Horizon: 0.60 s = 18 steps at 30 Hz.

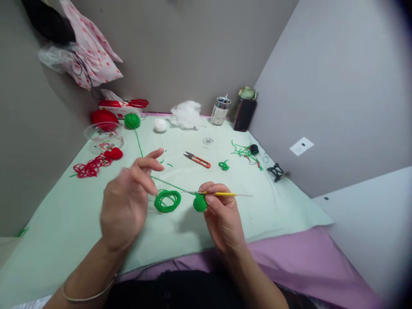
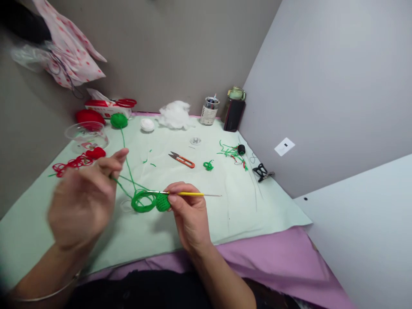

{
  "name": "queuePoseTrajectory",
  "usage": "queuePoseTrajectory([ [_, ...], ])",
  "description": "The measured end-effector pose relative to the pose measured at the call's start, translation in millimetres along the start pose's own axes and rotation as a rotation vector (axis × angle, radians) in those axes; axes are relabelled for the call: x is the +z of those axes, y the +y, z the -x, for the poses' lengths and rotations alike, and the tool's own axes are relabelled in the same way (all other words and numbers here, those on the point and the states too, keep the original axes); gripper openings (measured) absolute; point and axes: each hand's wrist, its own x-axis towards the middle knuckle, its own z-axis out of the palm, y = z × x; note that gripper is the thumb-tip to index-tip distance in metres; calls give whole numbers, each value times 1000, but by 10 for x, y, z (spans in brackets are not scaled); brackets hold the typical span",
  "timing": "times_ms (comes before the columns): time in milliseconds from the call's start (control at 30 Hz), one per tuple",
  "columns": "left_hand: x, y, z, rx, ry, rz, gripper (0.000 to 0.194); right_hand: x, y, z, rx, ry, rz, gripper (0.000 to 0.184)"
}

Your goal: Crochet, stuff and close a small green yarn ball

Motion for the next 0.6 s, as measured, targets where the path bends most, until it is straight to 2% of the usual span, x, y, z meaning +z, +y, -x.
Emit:
queuePoseTrajectory([
  [33,-19,-72,40,81,-112,-248,44,-2,0,-2,1,9,-2,11],
  [100,-35,-182,131,137,-312,-642,28,-11,11,-9,-4,27,-3,12],
  [133,-27,-216,180,91,-347,-715,16,-19,23,-12,-11,33,4,12],
  [167,-7,-237,228,-1,-360,-714,14,-29,38,-14,-30,38,20,12],
  [200,22,-246,276,-137,-353,-642,24,-42,56,-14,-62,41,46,11],
  [267,98,-239,364,-468,-312,-362,37,-71,93,-6,-152,39,132,10],
  [333,173,-215,430,-652,-227,-107,39,-101,121,14,-256,21,248,13],
  [433,241,-170,472,-725,-135,74,36,-124,129,56,-387,-10,430,21],
  [600,242,-120,458,-719,-87,127,36,-114,72,95,-511,-31,608,28],
])
